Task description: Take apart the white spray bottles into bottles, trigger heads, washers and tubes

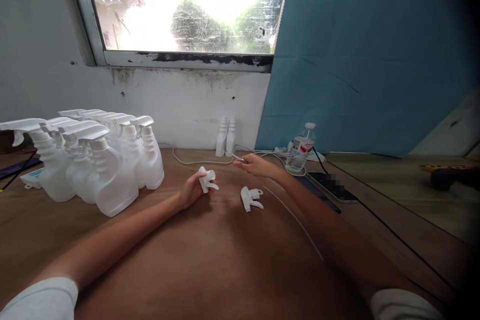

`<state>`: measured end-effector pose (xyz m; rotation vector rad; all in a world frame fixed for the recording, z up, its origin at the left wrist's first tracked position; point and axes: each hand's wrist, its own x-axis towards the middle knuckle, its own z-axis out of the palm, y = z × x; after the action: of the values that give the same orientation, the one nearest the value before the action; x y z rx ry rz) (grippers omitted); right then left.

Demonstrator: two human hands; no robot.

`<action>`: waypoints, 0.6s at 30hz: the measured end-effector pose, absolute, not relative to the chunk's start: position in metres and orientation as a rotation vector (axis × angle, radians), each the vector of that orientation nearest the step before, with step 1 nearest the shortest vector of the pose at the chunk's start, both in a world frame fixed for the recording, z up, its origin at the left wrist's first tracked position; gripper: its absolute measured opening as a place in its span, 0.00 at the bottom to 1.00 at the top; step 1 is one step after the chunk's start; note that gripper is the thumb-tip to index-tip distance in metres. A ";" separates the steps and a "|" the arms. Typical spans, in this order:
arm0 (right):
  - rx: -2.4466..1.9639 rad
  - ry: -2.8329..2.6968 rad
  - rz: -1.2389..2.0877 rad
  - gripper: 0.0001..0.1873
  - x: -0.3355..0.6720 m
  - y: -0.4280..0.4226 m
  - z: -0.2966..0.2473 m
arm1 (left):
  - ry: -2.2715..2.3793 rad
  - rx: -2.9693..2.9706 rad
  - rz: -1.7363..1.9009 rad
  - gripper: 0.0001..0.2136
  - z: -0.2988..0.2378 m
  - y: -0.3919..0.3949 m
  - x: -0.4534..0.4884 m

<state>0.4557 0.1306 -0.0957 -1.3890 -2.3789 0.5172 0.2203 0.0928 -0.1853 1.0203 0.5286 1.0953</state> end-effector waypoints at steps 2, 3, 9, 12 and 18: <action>-1.512 -2.361 0.585 0.22 0.475 0.139 -0.095 | 0.502 0.967 1.084 0.12 -0.183 0.094 0.219; -1.560 -2.349 0.608 0.21 0.483 0.142 -0.095 | 0.491 0.947 1.078 0.11 -0.182 0.094 0.218; -1.577 -2.274 0.475 0.08 0.505 0.132 -0.107 | 0.506 0.946 0.980 0.20 -0.179 0.088 0.226; -1.513 -2.232 0.386 0.15 0.498 0.104 -0.113 | 0.554 0.991 0.992 0.20 -0.182 0.085 0.232; -1.293 -2.226 0.583 0.19 0.465 0.025 -0.134 | 0.708 1.048 1.090 0.19 -0.189 0.084 0.238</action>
<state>0.4652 0.0253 -0.1337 -1.2929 -2.2258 0.5827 0.2380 0.0840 -0.1887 1.0479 0.7082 1.0903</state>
